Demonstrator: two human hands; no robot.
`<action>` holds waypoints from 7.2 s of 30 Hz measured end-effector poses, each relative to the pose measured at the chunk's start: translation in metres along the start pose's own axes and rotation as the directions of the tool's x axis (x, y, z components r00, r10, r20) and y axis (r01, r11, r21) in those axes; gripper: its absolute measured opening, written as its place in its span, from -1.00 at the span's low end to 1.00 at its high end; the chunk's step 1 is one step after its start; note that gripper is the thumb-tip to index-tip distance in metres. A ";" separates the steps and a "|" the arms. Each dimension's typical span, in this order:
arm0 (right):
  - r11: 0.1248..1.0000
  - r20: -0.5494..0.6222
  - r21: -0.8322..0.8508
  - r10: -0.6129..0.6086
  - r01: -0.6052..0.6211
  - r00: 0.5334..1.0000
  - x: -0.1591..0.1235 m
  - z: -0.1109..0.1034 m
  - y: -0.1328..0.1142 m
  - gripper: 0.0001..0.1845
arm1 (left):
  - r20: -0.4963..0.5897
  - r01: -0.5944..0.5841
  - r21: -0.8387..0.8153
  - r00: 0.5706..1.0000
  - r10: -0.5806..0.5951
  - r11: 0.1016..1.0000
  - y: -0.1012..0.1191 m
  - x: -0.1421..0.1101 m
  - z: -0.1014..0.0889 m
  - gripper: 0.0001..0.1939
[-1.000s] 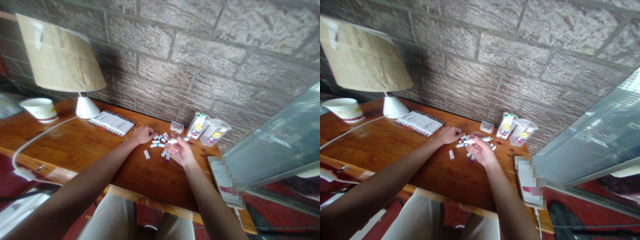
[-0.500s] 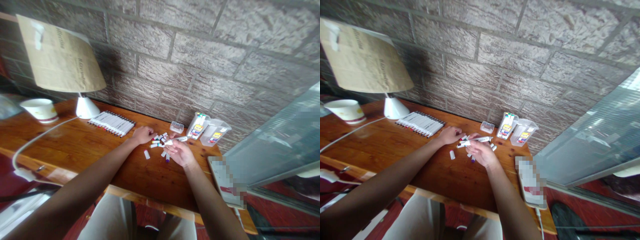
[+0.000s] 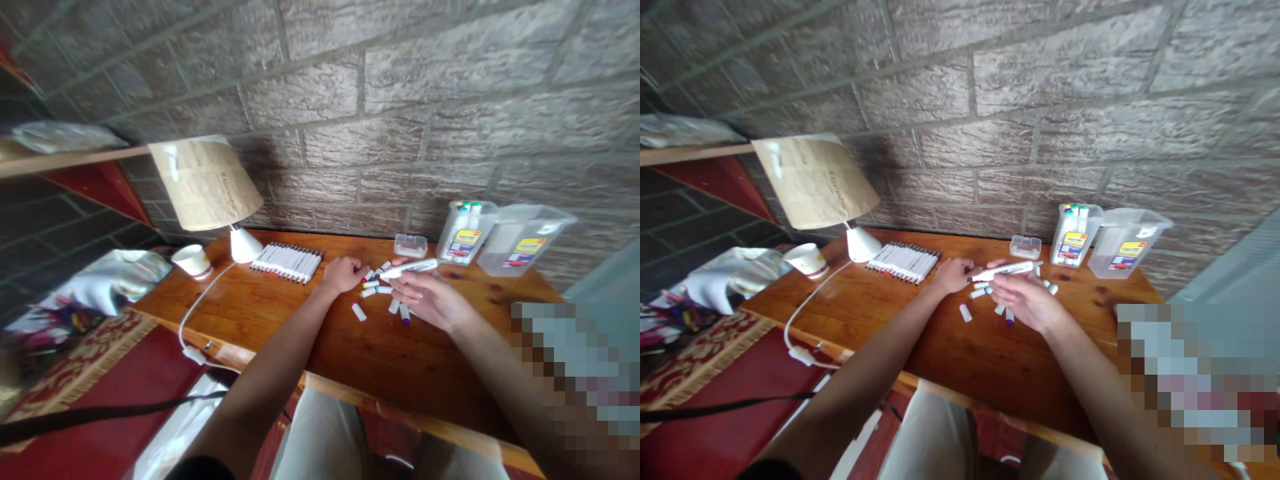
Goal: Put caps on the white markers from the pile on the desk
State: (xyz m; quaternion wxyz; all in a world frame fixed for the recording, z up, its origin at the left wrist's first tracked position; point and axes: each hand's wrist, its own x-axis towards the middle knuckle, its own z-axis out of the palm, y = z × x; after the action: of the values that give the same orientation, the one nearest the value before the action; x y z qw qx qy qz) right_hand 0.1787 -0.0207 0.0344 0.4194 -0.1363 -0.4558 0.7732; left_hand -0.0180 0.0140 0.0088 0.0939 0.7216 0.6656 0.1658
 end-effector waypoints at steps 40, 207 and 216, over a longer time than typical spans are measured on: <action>0.999 -0.052 -0.013 0.043 -0.044 0.998 0.002 0.009 -0.003 -0.76 | 0.019 -0.019 -0.004 1.000 0.019 1.000 0.005 -0.002 -0.006 -0.62; 0.987 0.015 -0.136 -0.083 0.084 0.996 0.003 0.005 0.000 -0.45 | -0.012 -0.023 -0.001 1.000 0.023 1.000 0.000 0.003 0.002 -0.58; 0.991 0.005 -0.118 -0.066 0.066 0.998 0.004 0.005 0.001 -0.64 | -0.009 -0.032 0.007 0.999 0.032 0.999 -0.003 0.004 0.003 -0.58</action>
State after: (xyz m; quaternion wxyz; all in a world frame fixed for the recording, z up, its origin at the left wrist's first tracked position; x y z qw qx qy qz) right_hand 0.1726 -0.0209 0.0371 0.4355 -0.1453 -0.5054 0.7307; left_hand -0.0190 0.0187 0.0053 0.0859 0.7318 0.6548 0.1683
